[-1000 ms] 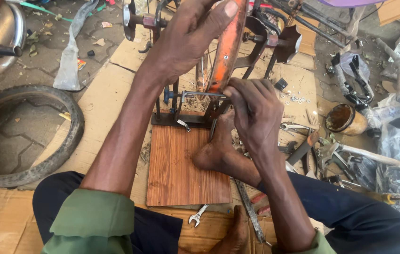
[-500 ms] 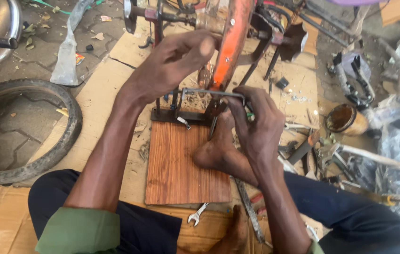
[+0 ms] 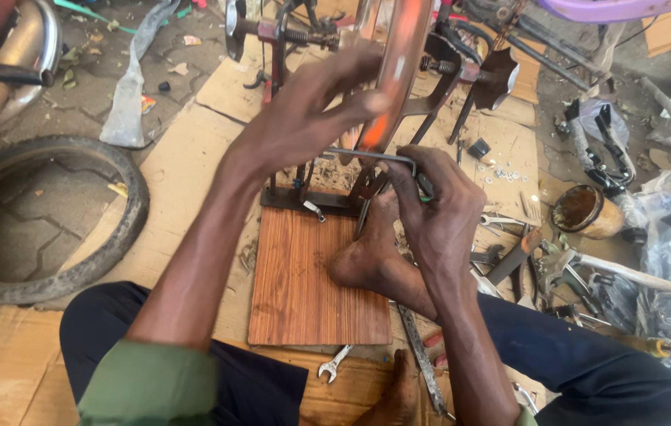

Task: The person sits on the ground in front of a bicycle wheel held in a repair stand. They spin the wheel, tighten and loosen axle and spoke hardware by hand and with wrenches, and adjust the wheel's position in the stand while checking its alignment.

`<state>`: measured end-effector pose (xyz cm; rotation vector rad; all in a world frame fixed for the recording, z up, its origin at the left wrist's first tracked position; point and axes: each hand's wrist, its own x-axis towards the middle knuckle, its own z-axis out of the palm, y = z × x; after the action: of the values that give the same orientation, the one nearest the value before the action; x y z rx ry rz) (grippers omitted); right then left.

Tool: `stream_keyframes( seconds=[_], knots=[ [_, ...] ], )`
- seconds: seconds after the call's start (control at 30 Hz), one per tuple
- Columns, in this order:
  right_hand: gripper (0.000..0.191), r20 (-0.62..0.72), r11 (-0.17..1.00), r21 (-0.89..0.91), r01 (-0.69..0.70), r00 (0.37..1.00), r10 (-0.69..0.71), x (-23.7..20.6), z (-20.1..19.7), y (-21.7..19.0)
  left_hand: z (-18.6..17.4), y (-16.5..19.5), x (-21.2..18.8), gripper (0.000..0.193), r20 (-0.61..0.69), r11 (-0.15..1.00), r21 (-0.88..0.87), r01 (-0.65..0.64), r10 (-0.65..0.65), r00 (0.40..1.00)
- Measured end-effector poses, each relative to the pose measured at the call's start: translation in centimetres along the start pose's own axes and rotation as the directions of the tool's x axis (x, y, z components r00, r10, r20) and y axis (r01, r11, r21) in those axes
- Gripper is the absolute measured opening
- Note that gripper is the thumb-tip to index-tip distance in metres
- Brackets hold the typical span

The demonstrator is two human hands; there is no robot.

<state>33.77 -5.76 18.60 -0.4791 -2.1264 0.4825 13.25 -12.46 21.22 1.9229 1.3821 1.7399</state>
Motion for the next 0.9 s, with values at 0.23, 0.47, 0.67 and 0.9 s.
stream_keyframes(
  seconds=[0.23,0.47,0.67,0.9],
  knots=[
    [0.017,0.028,0.998,0.034,-0.051,0.998,0.05,0.1,-0.1,-0.1,0.2,-2.0,-0.8,0.047,-0.357,0.947,-0.089,0.308,-0.319,0.878],
    [0.02,-0.059,0.973,-0.188,0.135,0.987,-0.149,0.3,-0.3,-0.4,0.5,0.2,4.2,0.054,-0.191,0.992,0.056,-0.116,0.125,0.974],
    [0.022,-0.039,0.992,-0.117,0.037,0.998,-0.042,0.3,-0.3,-0.3,0.3,1.3,0.9,0.064,-0.069,0.999,-0.049,0.022,-0.025,0.997],
    [0.025,0.023,0.965,0.171,-0.198,0.98,0.197,-0.1,-0.1,1.3,0.1,0.2,-0.1,0.049,-0.219,0.981,0.154,0.116,-0.08,0.972]
  ],
)
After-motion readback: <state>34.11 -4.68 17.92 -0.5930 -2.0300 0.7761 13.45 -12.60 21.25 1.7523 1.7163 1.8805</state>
